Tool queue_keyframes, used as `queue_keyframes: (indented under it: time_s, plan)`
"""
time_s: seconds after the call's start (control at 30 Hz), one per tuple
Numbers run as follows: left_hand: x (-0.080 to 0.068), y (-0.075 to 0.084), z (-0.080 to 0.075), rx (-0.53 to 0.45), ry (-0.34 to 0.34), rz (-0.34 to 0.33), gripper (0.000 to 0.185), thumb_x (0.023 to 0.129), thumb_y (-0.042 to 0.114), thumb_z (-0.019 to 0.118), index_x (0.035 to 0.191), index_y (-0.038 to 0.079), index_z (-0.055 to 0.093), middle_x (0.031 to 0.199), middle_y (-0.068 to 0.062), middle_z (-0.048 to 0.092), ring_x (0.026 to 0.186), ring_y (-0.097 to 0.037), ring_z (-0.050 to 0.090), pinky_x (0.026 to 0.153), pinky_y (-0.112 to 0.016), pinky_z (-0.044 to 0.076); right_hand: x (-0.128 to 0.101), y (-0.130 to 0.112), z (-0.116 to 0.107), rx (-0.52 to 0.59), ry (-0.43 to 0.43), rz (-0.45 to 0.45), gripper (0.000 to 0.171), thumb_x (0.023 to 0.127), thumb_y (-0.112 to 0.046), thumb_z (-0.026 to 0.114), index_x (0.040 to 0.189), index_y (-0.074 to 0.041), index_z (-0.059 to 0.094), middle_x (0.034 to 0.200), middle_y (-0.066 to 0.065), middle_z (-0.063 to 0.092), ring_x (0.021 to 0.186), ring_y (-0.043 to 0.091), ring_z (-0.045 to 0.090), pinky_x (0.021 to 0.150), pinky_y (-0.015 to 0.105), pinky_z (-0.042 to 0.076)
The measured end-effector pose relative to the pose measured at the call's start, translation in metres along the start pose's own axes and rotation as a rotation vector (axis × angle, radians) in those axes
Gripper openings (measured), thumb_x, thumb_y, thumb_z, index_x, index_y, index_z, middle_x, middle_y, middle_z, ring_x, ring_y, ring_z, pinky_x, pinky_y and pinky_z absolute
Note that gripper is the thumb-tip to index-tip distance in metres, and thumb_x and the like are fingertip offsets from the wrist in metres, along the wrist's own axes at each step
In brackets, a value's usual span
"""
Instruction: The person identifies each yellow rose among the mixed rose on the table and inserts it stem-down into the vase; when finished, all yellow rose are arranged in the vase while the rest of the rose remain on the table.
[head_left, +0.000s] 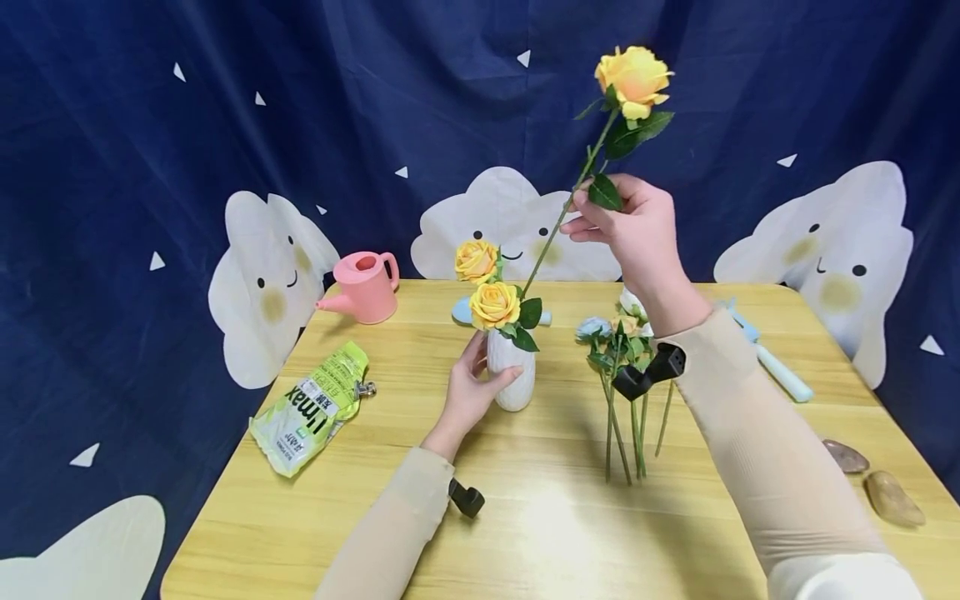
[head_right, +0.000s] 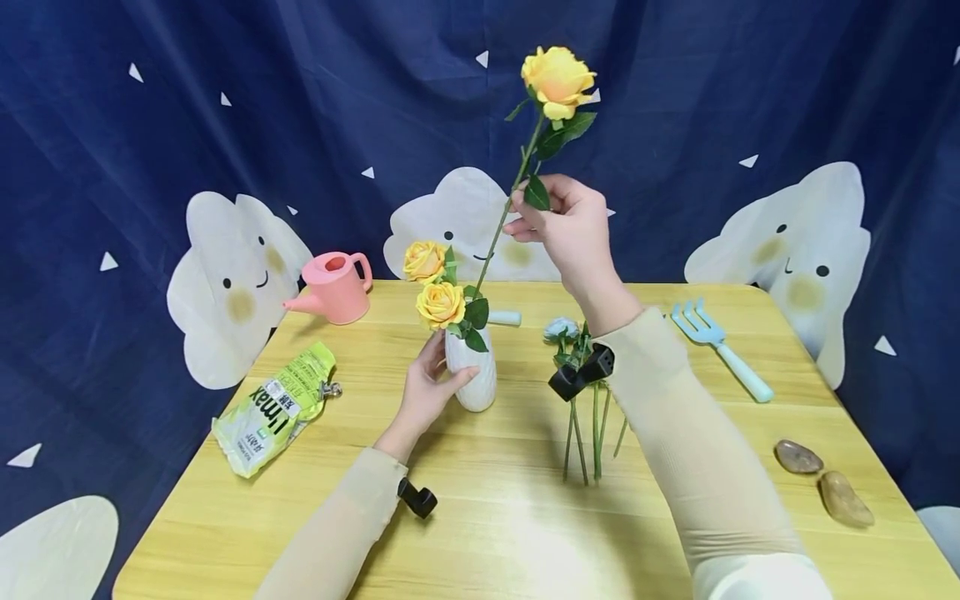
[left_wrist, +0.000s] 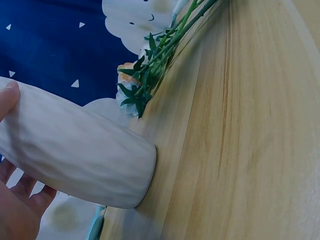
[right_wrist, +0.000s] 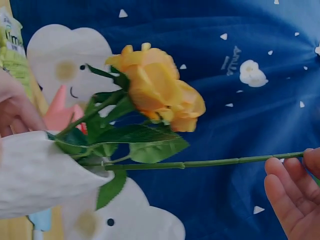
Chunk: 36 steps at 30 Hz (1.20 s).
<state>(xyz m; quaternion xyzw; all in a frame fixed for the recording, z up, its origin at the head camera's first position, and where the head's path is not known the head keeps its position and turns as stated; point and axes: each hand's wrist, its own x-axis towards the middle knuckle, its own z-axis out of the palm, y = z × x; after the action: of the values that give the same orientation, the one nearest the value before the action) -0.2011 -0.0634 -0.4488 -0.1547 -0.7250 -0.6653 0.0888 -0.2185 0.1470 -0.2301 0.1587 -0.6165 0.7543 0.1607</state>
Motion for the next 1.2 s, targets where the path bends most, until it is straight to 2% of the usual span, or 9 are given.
queue_keyframes:
  time_s: [0.17, 0.3, 0.5, 0.7, 0.87, 1.1, 1.2]
  plan:
    - [0.001, 0.002, 0.000, -0.028, -0.015, -0.003, 0.078, 0.075, 0.012, 0.078, 0.141, 0.006, 0.037, 0.126, -0.012, 0.054, 0.113, -0.025, 0.051, 0.097, -0.042, 0.040, 0.000, 0.019, 0.004, -0.130, -0.023, 0.072, 0.009, 0.084, 0.000, 0.064, 0.093, 0.002, 0.065, 0.081, 0.011, 0.068, 0.067, 0.023, 0.067, 0.063, 0.034, 0.056]
    - [0.001, -0.005, 0.000, -0.013, -0.007, -0.002, 0.079, 0.075, 0.017, 0.079, 0.141, 0.010, 0.038, 0.125, -0.008, 0.055, 0.113, -0.021, 0.051, 0.097, -0.039, 0.041, -0.003, 0.037, 0.004, -0.205, -0.067, 0.126, 0.013, 0.085, -0.005, 0.065, 0.096, 0.002, 0.065, 0.080, 0.008, 0.069, 0.070, 0.023, 0.068, 0.064, 0.033, 0.056]
    - [0.001, -0.008, 0.001, 0.007, 0.004, 0.023, 0.079, 0.074, 0.027, 0.079, 0.141, 0.014, 0.038, 0.125, -0.002, 0.055, 0.112, -0.018, 0.052, 0.096, -0.036, 0.042, -0.008, 0.058, 0.006, -0.273, -0.169, 0.189, 0.012, 0.087, -0.004, 0.063, 0.095, 0.003, 0.065, 0.084, 0.010, 0.067, 0.075, 0.023, 0.067, 0.066, 0.033, 0.055]
    - [0.001, -0.008, 0.001, 0.018, 0.004, 0.029, 0.077, 0.075, 0.028, 0.079, 0.140, 0.018, 0.039, 0.126, -0.001, 0.054, 0.113, -0.018, 0.052, 0.096, -0.037, 0.042, -0.014, 0.077, 0.007, -0.361, -0.246, 0.206, 0.014, 0.089, -0.004, 0.061, 0.098, 0.004, 0.066, 0.090, 0.012, 0.068, 0.079, 0.022, 0.066, 0.066, 0.033, 0.055]
    - [0.001, -0.004, 0.001, 0.017, -0.002, 0.016, 0.078, 0.075, 0.022, 0.078, 0.141, 0.015, 0.038, 0.127, -0.004, 0.054, 0.114, -0.019, 0.051, 0.097, -0.038, 0.041, -0.022, 0.099, -0.007, -0.387, -0.296, 0.252, 0.021, 0.090, -0.006, 0.060, 0.107, 0.006, 0.064, 0.098, 0.014, 0.067, 0.078, 0.017, 0.063, 0.069, 0.039, 0.055]
    - [-0.005, 0.024, 0.000, 0.022, -0.021, 0.034, 0.075, 0.077, 0.008, 0.076, 0.141, 0.001, 0.036, 0.127, -0.015, 0.053, 0.114, -0.027, 0.051, 0.097, -0.044, 0.041, -0.043, 0.129, -0.039, -0.378, -0.253, 0.394, 0.030, 0.088, -0.015, 0.065, 0.108, 0.007, 0.062, 0.094, 0.016, 0.065, 0.078, 0.021, 0.064, 0.072, 0.042, 0.054]
    - [-0.005, 0.024, -0.001, 0.020, -0.024, 0.036, 0.076, 0.077, 0.008, 0.076, 0.141, 0.001, 0.035, 0.127, -0.016, 0.053, 0.114, -0.028, 0.051, 0.097, -0.044, 0.040, -0.052, 0.136, -0.055, -0.370, -0.230, 0.435, 0.032, 0.088, -0.015, 0.065, 0.109, 0.008, 0.060, 0.091, 0.011, 0.065, 0.079, 0.022, 0.064, 0.073, 0.040, 0.054]
